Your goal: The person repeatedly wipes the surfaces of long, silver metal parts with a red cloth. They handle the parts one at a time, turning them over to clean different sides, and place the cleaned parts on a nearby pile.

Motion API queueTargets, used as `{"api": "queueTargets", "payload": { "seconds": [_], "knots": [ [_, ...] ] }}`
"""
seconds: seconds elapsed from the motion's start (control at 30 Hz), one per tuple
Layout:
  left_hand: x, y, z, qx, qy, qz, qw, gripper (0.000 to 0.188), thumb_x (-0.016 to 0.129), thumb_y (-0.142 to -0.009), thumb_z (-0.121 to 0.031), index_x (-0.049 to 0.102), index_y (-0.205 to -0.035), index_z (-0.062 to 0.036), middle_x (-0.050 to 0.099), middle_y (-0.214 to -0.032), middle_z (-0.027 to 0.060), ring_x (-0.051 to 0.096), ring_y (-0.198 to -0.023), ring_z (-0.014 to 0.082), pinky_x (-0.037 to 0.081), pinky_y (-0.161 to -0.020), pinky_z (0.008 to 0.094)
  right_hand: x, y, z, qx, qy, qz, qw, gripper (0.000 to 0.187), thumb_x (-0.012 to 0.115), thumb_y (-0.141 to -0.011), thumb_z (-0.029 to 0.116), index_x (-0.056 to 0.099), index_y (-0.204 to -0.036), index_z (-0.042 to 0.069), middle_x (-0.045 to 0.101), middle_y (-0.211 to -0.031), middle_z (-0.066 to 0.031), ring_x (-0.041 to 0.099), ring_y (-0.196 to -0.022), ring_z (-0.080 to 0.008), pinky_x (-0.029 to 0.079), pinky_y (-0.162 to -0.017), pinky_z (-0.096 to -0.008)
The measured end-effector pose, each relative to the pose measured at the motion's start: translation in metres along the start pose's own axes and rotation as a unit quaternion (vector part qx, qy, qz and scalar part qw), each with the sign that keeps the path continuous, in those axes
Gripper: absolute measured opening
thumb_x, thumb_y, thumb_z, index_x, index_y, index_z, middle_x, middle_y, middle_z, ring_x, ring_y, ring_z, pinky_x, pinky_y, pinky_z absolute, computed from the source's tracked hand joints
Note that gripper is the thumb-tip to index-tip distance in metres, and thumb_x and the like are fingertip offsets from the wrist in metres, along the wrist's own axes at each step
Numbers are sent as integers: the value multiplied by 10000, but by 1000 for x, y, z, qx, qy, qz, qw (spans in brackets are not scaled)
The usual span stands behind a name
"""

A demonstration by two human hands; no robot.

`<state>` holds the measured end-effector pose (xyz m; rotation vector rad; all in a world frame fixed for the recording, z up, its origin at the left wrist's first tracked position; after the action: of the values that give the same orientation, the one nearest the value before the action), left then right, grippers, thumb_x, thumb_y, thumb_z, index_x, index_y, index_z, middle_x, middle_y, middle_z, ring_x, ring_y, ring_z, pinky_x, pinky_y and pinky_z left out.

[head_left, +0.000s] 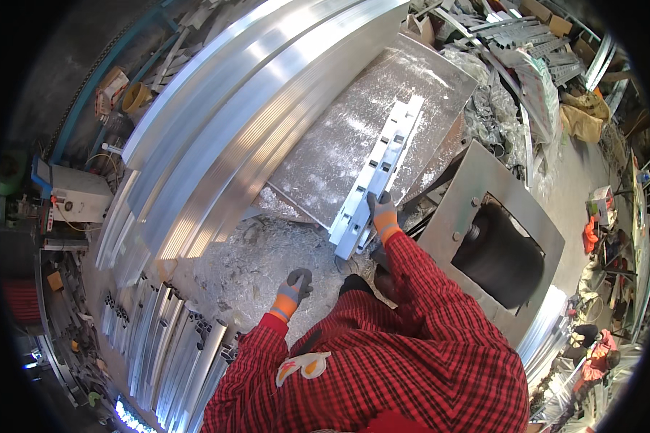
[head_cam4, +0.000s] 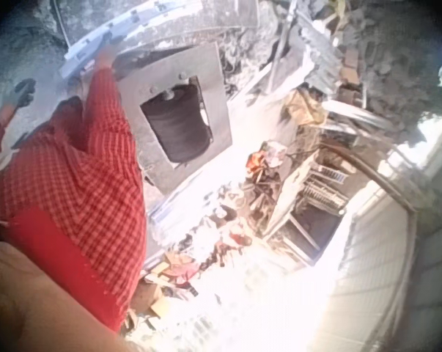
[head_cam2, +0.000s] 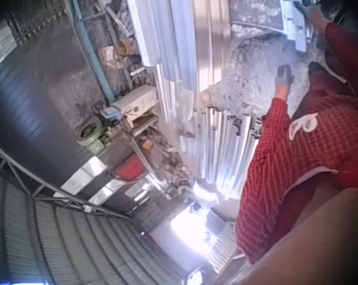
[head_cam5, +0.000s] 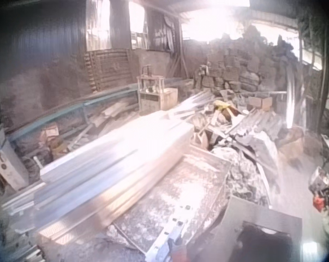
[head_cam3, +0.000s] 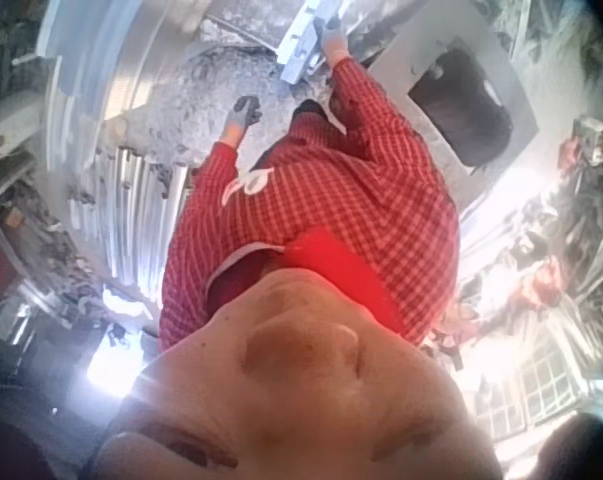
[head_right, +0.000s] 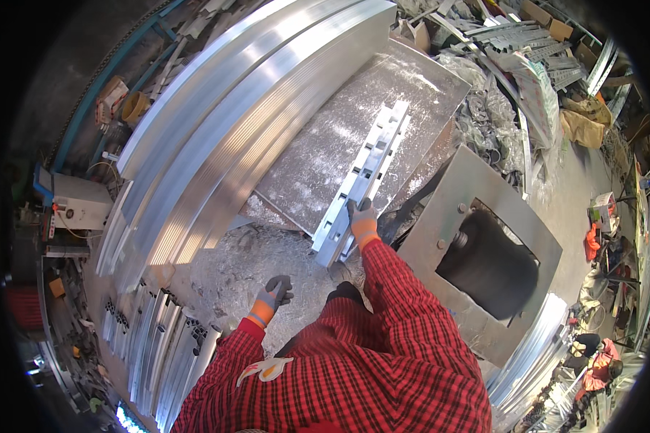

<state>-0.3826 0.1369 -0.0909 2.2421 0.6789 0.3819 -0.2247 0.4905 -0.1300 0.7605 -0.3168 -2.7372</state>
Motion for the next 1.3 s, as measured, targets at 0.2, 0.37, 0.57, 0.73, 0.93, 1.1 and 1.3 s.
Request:
{"api": "queueTargets", "payload": {
  "seconds": [0.2, 0.37, 0.57, 0.73, 0.93, 1.1, 1.3],
  "knots": [
    [31, -49, -38, -22, -20, 37, 999, 340, 609, -965, -315, 591, -1240, -116, 671, -1040, 57, 689, -815, 175, 533, -653, 282, -16, -26, 44, 101, 211, 66, 970, 689, 527, -912, 560, 495, -1295, -12, 614, -1248, -262, 587, -1182, -406, 453, -1016, -461],
    [41, -101, -50, 106, -228, 48, 967, 366, 655, -934, -351, 619, -1158, -64, 672, -1047, 104, 683, -881, 223, 547, -734, 331, -24, -28, 56, 100, 347, 150, 920, 758, 406, -927, 658, 541, -1299, 11, 605, -1297, -233, 581, -1211, -380, 457, -1015, -447],
    [87, -129, -138, 182, -371, -14, 911, 573, 689, -880, -470, 600, -1246, -39, 637, -1175, 192, 605, -1131, 354, 483, -959, 382, -27, -22, 49, 33, 343, 188, 920, 577, 364, -994, 552, 650, -1167, 81, 671, -1123, -247, 623, -1098, -405, 480, -940, -475],
    [124, -165, -150, 138, -464, 29, 875, 1088, 606, -751, -771, 325, -1512, -46, 468, -1434, 258, 429, -1345, 398, 334, -1126, 403, -41, -27, -6, 53, 100, 53, 992, 531, 401, -988, 527, 581, -1253, 103, 615, -1198, -276, 622, -1020, -448, 489, -905, -491],
    [144, -190, -125, 25, -385, 110, 916, 1391, 688, -557, -857, 198, -1549, -14, 379, -1503, 274, 383, -1389, 408, 323, -1144, 418, 33, 22, -60, 325, -425, 33, 844, 758, 442, -943, 654, 492, -1380, 36, 588, -1269, -196, 596, -1068, -345, 485, -936, -448],
    [143, -176, -139, 14, -414, 152, 897, 1381, 644, -526, -918, 285, -1533, -44, 423, -1469, 280, 410, -1370, 422, 362, -1119, 437, 38, 34, -16, 292, -487, 99, 817, 894, 457, -861, 789, 534, -1341, 39, 610, -1222, -168, 593, -1075, -321, 485, -917, -444],
    [129, -164, -146, 22, -364, 248, 898, 1248, 537, -574, -968, 445, -1469, -103, 500, -1405, 273, 451, -1335, 420, 378, -1104, 445, 7, 60, 46, 170, -309, 212, 912, 765, 446, -912, 710, 545, -1275, 44, 628, -1132, -101, 611, -1010, -250, 518, -829, -385]
  ]
}}
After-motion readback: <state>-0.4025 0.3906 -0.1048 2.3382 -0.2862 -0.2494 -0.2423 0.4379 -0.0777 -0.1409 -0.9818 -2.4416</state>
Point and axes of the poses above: each hand's wrist, its own y-axis away from the middle knuckle, its own x-axis out of the palm, z = x × y, the point moved 8 cm from there along -y, towards the middle knuckle
